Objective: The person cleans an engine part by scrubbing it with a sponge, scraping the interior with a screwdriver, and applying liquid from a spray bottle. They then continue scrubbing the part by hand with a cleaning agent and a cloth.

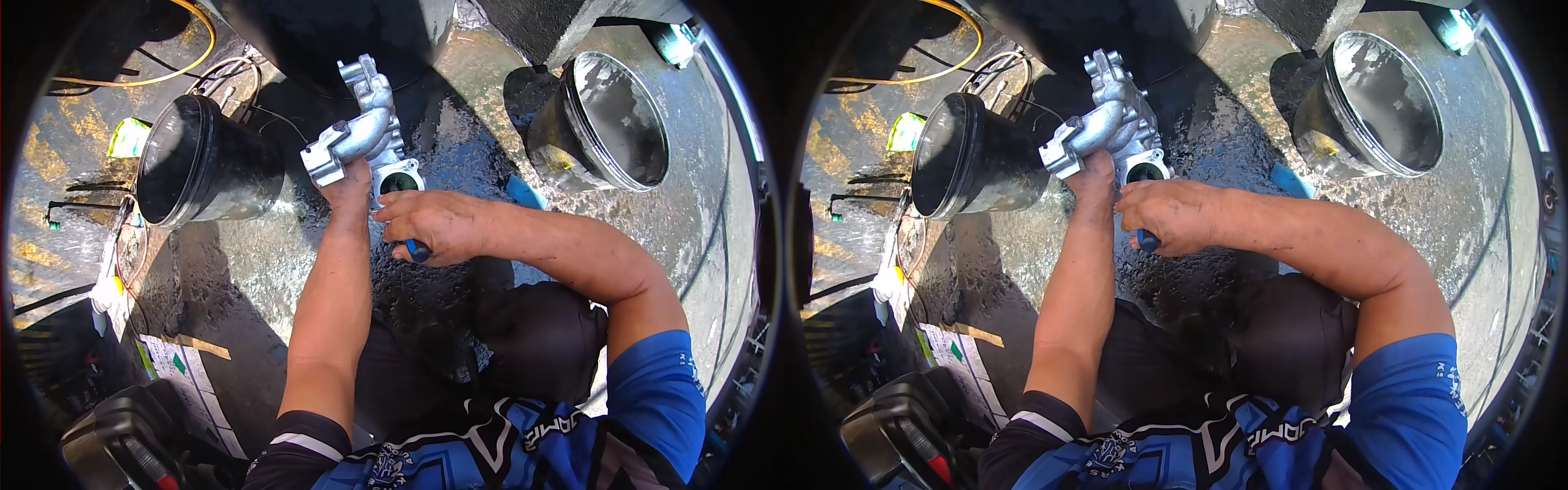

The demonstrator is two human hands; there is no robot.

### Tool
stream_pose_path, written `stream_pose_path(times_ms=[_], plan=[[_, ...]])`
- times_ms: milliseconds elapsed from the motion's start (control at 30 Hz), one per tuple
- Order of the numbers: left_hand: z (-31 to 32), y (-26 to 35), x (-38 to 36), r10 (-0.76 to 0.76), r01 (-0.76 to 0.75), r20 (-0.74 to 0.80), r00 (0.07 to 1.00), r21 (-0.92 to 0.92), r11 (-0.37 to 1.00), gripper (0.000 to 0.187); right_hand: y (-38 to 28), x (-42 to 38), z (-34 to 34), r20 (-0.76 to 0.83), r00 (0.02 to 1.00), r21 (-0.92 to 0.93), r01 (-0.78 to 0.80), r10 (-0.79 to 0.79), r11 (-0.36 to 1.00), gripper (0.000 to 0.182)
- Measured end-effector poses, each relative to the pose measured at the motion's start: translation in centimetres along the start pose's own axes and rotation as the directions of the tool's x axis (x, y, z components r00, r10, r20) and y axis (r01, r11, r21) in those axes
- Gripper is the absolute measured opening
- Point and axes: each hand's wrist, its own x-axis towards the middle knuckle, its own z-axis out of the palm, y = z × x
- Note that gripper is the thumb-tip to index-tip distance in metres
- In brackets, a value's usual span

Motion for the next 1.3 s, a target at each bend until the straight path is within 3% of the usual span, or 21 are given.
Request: stream_pose_path(times_ms=[33, 67, 167, 300, 367, 400, 467, 567, 633, 700, 800, 833, 933, 1033, 1067, 1100, 1267, 1300], plan=[[0.1, -0.3, 0.0, -0.006, 0.005, -0.011, 1.0, -0.057, 0.998, 0.021, -1.2, -0.2, 0.0, -0.042, 0.998, -0.076, 0.046, -0.049, 0.996, 0.032], [0.2, -0.5, 0.0, -0.018, 0.015, -0.023, 1.0, -0.112, 0.994, 0.021, -2.1, -1.2, -0.5, 0.048, 0.998, -0.131, -0.03, 0.037, 0.991, 0.042], [0.1, -0.2, -0.4, -0.103, 0.104, 0.014, 0.995, -0.155, 0.982, 0.02, -4.2, -2.3, -1.5, 0.073, 0.935, -0.045, -0.345, 0.347, 0.938, 0.034], [0.3, 0.6, -0.6, -0.12, 0.12, 0.043, 0.992, -0.002, 0.993, 0.024, -0.7, -2.3, 1.2, -0.185, 0.973, 0.083, -0.127, 0.14, 0.988, 0.023], [0.3, 0.3, -0.7, -0.139, 0.14, 0.069, 0.988, -0.005, 0.99, 0.025, -1.6, -2.7, 0.8, -0.251, 0.947, 0.163, -0.163, 0.201, 0.973, 0.021], [0.0, 0.1, -0.6, -0.084, 0.076, 0.092, 0.992, 0.091, 0.993, 0.024, -2.0, -3.0, -0.3, -0.264, 0.941, 0.219, -0.156, 0.212, 0.963, 0.021], [0.2, 0.1, -0.4, -0.103, 0.101, 0.027, 0.994, 0.072, 0.992, 0.023, -1.2, -3.9, -0.4, -0.289, 0.932, 0.253, -0.145, 0.218, 0.956, 0.02], [0.4, 0.2, -0.4, -0.1, 0.1, 0.009, 0.995, 0.001, 0.995, 0.021, 1.0, -3.9, 1.3, -0.242, 0.963, 0.13, -0.089, 0.118, 0.988, 0.019], [0.0, 0.4, -0.7, -0.018, 0.017, 0.023, 1.0, 0.036, 0.999, 0.021, -1.1, -2.7, -0.6, -0.157, 0.969, 0.211, -0.155, 0.19, 0.965, 0.015], [0.0, -0.4, -0.8, -0.034, 0.034, -0.014, 0.999, -0.028, 0.999, 0.021, -2.0, -2.2, -2.6, -0.103, 0.971, 0.325, -0.174, 0.218, 0.93, 0.014], [0.3, -0.6, -0.7, -0.075, 0.07, -0.025, 0.997, -0.177, 0.982, 0.024, 1.1, -3.1, 0.3, -0.364, 0.875, 0.411, -0.157, 0.32, 0.898, 0.013], [0.2, -1.1, -0.8, -0.068, 0.062, -0.01, 0.998, -0.292, 0.954, 0.025, 1.4, -3.4, 0.7, -0.364, 0.871, 0.391, -0.178, 0.329, 0.903, 0.013], [0.1, -1.1, -1.1, -0.044, 0.003, -0.1, 0.994, -0.381, 0.925, 0.029, -0.6, -3.0, 0.1, -0.307, 0.896, 0.344, -0.21, 0.321, 0.915, 0.013], [0.7, -2.5, -1.1, -0.104, 0.028, -0.175, 0.979, -0.391, 0.92, 0.026, -1.1, -4.0, -0.6, -0.406, 0.815, 0.508, -0.174, 0.413, 0.844, 0.012], [0.4, -1.2, -1.1, -0.212, 0.135, -0.139, 0.967, -0.429, 0.893, 0.027, -0.3, -4.0, 0.3, -0.383, 0.771, 0.544, -0.258, 0.51, 0.798, 0.012], [0.2, 0.0, -1.0, -0.313, 0.236, -0.117, 0.943, -0.428, 0.872, 0.028, -0.3, -3.7, 0.7, -0.36, 0.778, 0.545, -0.272, 0.514, 0.793, 0.012], [0.0, -0.5, -1.0, -0.155, 0.053, -0.2, 0.968, -0.438, 0.898, 0.029, -2.3, -3.1, -2.6, -0.252, 0.858, 0.503, -0.278, 0.447, 0.818, 0.012], [0.1, -1.1, -1.1, -0.237, 0.133, -0.162, 0.958, -0.479, 0.867, 0.028, -2.7, -3.2, -2.9, -0.236, 0.868, 0.506, -0.273, 0.436, 0.818, 0.012]])
